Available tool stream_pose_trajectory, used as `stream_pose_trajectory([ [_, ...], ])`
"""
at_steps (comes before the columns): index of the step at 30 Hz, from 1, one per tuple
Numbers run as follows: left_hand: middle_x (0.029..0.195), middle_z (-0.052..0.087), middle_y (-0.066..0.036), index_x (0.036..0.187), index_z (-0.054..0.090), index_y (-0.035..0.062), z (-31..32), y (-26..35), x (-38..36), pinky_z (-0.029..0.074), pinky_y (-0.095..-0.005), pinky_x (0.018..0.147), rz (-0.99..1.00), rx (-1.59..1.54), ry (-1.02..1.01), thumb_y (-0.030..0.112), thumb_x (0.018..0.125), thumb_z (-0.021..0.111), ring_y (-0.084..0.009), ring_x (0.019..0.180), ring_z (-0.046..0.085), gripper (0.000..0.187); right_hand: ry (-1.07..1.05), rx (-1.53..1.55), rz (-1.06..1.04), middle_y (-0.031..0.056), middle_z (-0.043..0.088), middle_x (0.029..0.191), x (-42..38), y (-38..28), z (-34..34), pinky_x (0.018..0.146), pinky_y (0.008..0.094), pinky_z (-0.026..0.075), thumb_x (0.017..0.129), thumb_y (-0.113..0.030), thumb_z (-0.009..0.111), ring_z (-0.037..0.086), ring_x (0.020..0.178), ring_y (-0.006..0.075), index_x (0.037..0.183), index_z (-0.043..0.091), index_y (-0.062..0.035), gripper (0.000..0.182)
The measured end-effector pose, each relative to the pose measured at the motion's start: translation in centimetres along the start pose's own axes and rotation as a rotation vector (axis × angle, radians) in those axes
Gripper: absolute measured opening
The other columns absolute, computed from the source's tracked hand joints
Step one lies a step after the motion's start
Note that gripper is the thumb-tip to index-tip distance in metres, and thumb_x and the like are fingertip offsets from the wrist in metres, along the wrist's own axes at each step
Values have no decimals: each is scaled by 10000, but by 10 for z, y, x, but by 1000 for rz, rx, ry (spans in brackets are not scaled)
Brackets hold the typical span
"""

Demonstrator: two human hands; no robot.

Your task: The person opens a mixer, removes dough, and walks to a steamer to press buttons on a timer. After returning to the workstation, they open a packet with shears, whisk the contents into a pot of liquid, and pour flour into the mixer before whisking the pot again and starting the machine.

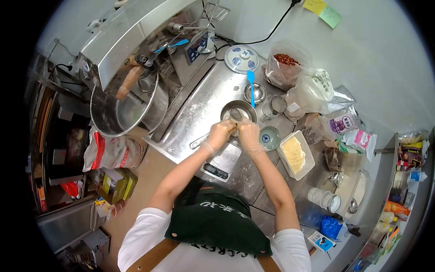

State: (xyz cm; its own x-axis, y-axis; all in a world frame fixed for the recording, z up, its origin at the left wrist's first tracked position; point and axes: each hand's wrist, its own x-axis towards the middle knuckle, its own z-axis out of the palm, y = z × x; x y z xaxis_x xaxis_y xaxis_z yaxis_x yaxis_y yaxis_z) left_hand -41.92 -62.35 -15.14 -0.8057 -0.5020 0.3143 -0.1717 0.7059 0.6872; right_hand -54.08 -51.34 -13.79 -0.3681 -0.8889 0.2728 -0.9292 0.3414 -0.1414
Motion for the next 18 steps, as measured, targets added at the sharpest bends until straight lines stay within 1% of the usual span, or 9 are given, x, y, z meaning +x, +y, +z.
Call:
stream_pose_trajectory([
  [3, 885, 699, -79, 862, 738, 75, -4, -5, 4, 550, -350, 740, -151, -28, 62, 32, 766, 675, -268, 810, 680, 123, 15, 52, -11, 108, 592, 758, 1, -3, -6, 581, 409, 519, 760, -78, 643, 638, 671, 299, 704, 648, -51, 62],
  [6, 1000, 682, -99, 1061, 711, 88, -4, -7, 5, 542, -365, 770, -62, -55, 28, 24, 782, 670, -285, 857, 672, 289, 63, 83, 61, 116, 615, 758, -1, -8, -19, 574, 405, 528, 766, -65, 641, 653, 659, 298, 694, 649, -55, 73],
  [9, 1136, 618, -127, 1314, 571, 103, -23, 12, 3, 529, -382, 805, -247, -83, 74, 25, 813, 659, -311, 917, 654, 515, 152, 129, 192, 115, 617, 756, -3, -21, -31, 559, 404, 523, 776, -69, 644, 653, 646, 297, 707, 653, -61, 70],
  [10, 1156, 596, -134, 1357, 521, 106, -24, 11, 2, 525, -385, 812, -263, -72, 74, 28, 822, 654, -318, 927, 648, 556, 185, 147, 243, 112, 613, 756, -7, -24, -34, 553, 404, 519, 780, -74, 647, 649, 642, 297, 717, 656, -62, 64],
  [12, 1197, 554, -148, 1443, 419, 112, -26, 8, -3, 517, -390, 827, -296, -50, 70, 35, 842, 645, -332, 948, 634, 647, 63, 73, 140, 104, 601, 756, -30, -12, -8, 538, 404, 508, 793, -92, 653, 638, 633, 294, 758, 660, -72, 41],
  [13, 1168, 558, -154, 1414, 461, 96, -31, 13, -6, 514, -389, 818, -280, -75, 108, 43, 851, 644, -333, 936, 632, 594, 2, 37, 89, 100, 594, 755, -36, -12, -4, 531, 404, 502, 799, -100, 656, 633, 628, 293, 778, 663, -77, 32],
  [16, 1144, 574, -149, 1413, 466, 102, -41, 20, -15, 510, -389, 811, -325, -85, 122, 35, 858, 641, -325, 928, 633, 586, 216, 110, 167, 99, 600, 759, -35, -24, -21, 528, 397, 506, 807, -110, 656, 639, 633, 291, 823, 670, -88, 30],
  [17, 1141, 573, -151, 1413, 461, 90, -47, 22, -21, 509, -387, 820, -342, -107, 129, 35, 865, 634, -321, 943, 630, 577, 231, 131, 213, 102, 615, 771, -34, -26, -26, 530, 394, 510, 819, -108, 646, 645, 639, 289, 834, 680, -88, 42],
  [18, 1139, 571, -153, 1413, 456, 79, -55, 26, -25, 508, -385, 830, -355, -127, 136, 34, 873, 627, -317, 958, 627, 568, 160, 99, 189, 101, 617, 775, -39, -22, -19, 534, 393, 512, 820, -104, 645, 644, 638, 289, 841, 683, -88, 46],
])
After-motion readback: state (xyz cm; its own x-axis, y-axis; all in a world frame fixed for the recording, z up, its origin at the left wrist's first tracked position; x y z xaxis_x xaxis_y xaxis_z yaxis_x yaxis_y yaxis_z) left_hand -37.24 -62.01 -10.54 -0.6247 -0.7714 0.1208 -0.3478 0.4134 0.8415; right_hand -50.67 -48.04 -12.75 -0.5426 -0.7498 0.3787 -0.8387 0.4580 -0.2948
